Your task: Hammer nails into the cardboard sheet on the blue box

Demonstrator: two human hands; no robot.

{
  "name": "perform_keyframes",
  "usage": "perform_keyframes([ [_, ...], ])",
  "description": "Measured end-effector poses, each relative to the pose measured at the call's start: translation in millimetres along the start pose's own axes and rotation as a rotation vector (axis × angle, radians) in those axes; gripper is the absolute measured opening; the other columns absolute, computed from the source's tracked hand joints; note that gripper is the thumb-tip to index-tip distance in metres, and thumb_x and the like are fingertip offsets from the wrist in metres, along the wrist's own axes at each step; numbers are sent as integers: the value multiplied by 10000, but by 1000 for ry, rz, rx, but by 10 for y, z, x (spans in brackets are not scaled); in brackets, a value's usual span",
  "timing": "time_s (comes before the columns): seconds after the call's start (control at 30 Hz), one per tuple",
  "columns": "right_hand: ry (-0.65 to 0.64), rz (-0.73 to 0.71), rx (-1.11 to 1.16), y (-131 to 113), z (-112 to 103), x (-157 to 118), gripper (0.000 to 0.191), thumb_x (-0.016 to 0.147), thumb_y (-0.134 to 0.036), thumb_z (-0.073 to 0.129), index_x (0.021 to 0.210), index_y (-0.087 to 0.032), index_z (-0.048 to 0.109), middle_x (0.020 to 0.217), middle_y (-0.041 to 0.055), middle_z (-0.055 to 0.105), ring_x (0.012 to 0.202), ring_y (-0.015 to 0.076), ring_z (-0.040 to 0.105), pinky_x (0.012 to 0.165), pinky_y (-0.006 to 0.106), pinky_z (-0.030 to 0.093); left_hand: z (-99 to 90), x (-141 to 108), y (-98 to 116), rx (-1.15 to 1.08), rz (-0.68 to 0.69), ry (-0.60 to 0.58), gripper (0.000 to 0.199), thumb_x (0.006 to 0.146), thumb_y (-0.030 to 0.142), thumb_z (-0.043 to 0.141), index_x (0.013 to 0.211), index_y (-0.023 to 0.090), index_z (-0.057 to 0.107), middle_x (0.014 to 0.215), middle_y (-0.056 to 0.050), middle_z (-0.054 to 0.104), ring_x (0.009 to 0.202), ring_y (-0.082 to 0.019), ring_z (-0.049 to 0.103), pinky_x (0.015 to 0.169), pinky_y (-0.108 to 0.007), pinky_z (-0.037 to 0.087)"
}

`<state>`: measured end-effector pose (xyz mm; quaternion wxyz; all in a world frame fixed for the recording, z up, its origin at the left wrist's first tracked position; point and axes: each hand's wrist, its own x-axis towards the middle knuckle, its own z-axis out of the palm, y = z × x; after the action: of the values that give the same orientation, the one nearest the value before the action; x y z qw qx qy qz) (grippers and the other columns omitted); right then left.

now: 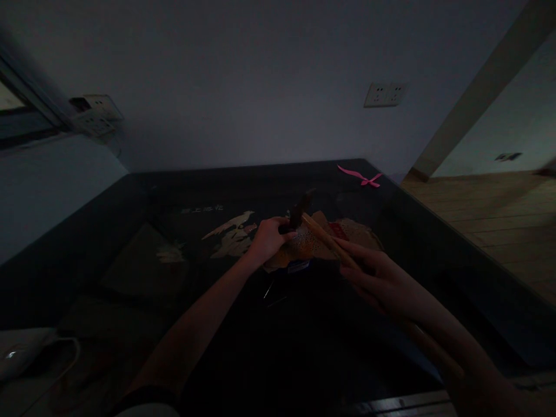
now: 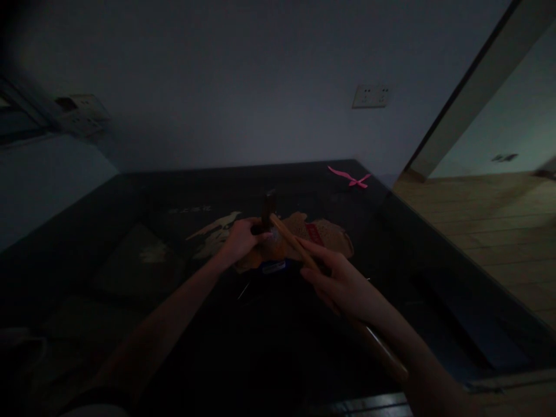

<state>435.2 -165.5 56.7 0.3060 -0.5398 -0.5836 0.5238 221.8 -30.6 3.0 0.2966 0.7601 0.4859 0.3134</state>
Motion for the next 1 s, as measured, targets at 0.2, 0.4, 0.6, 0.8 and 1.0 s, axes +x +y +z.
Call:
perform_keyframes([
  [0.2,12,-23,-40,-24,-14,-35,628,865,-324,571,1450,-193,384,499,-106,389,347,57,349,303,144,279,-4,-7,5,10,2,12,169,739,170,679,904,178,718,953,-48,730,882,-211,664,810,-315,502],
  [0.4,14,-23,-47,17,-7,-10,632,867,-324,564,1458,-206,374,509,-100,411,353,65,370,311,158,296,8,-9,-17,-9,6,-2,182,741,167,675,920,172,711,945,-41,730,868,-199,665,803,-309,501],
  [0.6,48,-11,77,101,-28,-42,645,861,-318,601,1457,-238,367,515,-106,417,343,52,363,303,136,284,2,-3,-19,-12,41,7,121,749,151,670,865,164,704,916,-44,726,853,-185,664,802,-296,496],
  [0.8,138,-68,313,340,-37,-107,660,819,-365,662,1418,-221,425,529,-98,433,319,33,312,279,133,260,9,3,9,-84,130,-20,268,703,130,694,964,160,643,879,-27,681,790,-146,637,753,-275,508],
  [1.0,181,-121,435,457,-31,-116,676,797,-337,677,1410,-203,425,587,-83,468,314,12,286,264,124,255,-143,-64,215,-205,313,116,368,784,273,657,1125,174,561,1091,-92,613,996,-170,604,893,-310,489],
])
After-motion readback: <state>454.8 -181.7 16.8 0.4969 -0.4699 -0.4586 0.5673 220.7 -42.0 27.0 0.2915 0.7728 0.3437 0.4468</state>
